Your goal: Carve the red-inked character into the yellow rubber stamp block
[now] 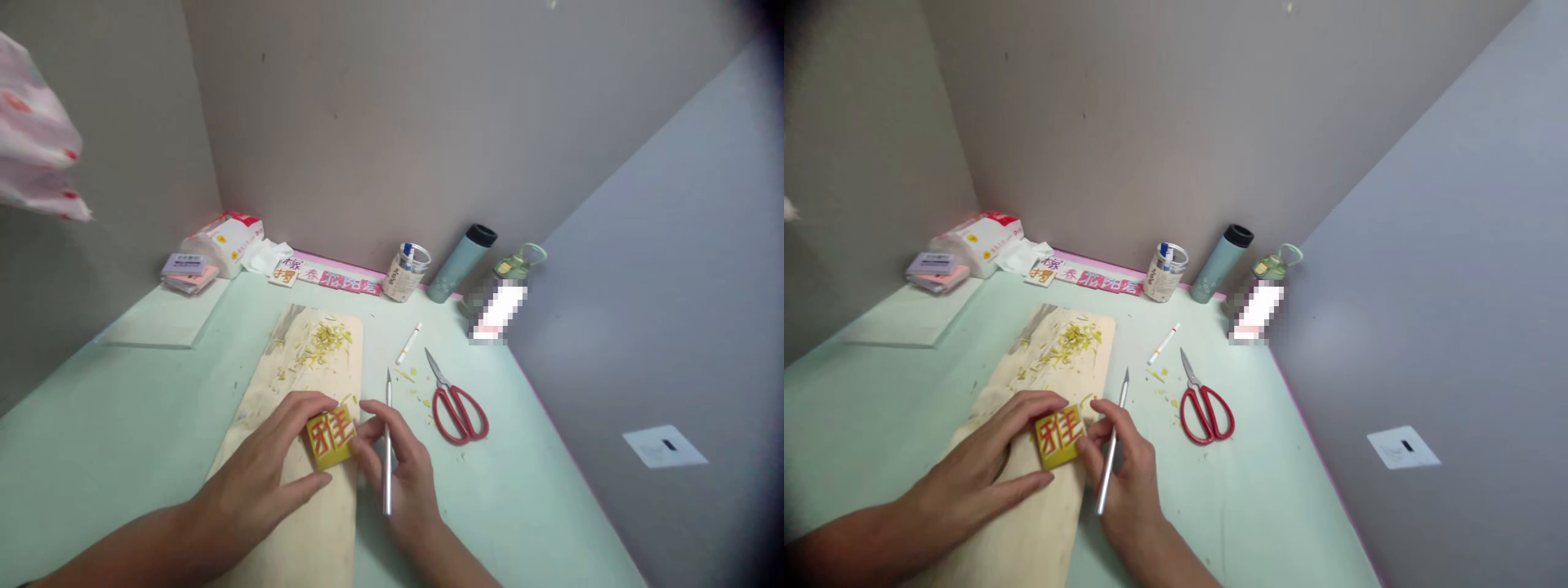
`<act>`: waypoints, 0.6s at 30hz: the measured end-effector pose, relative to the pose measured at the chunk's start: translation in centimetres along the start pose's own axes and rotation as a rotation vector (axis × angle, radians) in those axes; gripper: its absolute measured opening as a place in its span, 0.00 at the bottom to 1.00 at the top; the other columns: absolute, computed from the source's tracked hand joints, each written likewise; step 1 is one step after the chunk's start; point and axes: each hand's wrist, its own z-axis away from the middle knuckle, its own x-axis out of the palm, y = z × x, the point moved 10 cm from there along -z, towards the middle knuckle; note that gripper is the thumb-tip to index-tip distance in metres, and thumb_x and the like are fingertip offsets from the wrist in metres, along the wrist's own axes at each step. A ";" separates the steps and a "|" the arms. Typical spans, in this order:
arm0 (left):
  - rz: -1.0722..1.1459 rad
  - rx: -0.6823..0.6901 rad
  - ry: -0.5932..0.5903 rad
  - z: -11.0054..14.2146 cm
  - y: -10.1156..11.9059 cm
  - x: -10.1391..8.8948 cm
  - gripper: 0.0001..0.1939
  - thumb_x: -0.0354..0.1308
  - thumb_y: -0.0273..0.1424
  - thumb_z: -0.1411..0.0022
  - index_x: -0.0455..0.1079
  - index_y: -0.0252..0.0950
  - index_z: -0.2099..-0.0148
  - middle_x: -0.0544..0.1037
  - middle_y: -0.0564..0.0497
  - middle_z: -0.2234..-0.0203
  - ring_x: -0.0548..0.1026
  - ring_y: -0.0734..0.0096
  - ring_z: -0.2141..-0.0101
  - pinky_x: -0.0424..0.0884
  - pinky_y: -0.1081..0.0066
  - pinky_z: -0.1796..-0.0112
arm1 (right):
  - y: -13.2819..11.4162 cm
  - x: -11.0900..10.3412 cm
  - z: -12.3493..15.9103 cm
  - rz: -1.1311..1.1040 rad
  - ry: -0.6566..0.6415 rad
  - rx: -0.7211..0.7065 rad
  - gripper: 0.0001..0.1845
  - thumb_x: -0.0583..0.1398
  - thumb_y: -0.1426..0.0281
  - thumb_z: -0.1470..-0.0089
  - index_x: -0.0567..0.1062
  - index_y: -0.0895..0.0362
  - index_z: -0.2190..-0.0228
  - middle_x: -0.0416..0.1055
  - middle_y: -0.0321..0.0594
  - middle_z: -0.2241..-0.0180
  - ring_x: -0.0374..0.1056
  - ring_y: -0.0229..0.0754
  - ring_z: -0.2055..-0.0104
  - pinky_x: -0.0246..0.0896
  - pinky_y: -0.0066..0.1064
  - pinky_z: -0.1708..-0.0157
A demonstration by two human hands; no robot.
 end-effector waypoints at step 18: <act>-0.272 0.103 -0.037 0.1 1.6 0.3 0.30 0.54 0.25 0.37 0.52 0.46 0.35 0.70 0.47 0.47 0.68 0.55 0.47 0.65 0.56 0.46 | 0.9 0.9 -0.1 0.020 -0.065 0.078 0.15 0.62 0.74 0.44 0.74 0.55 0.54 0.74 0.33 0.72 0.72 0.36 0.73 0.71 0.25 0.71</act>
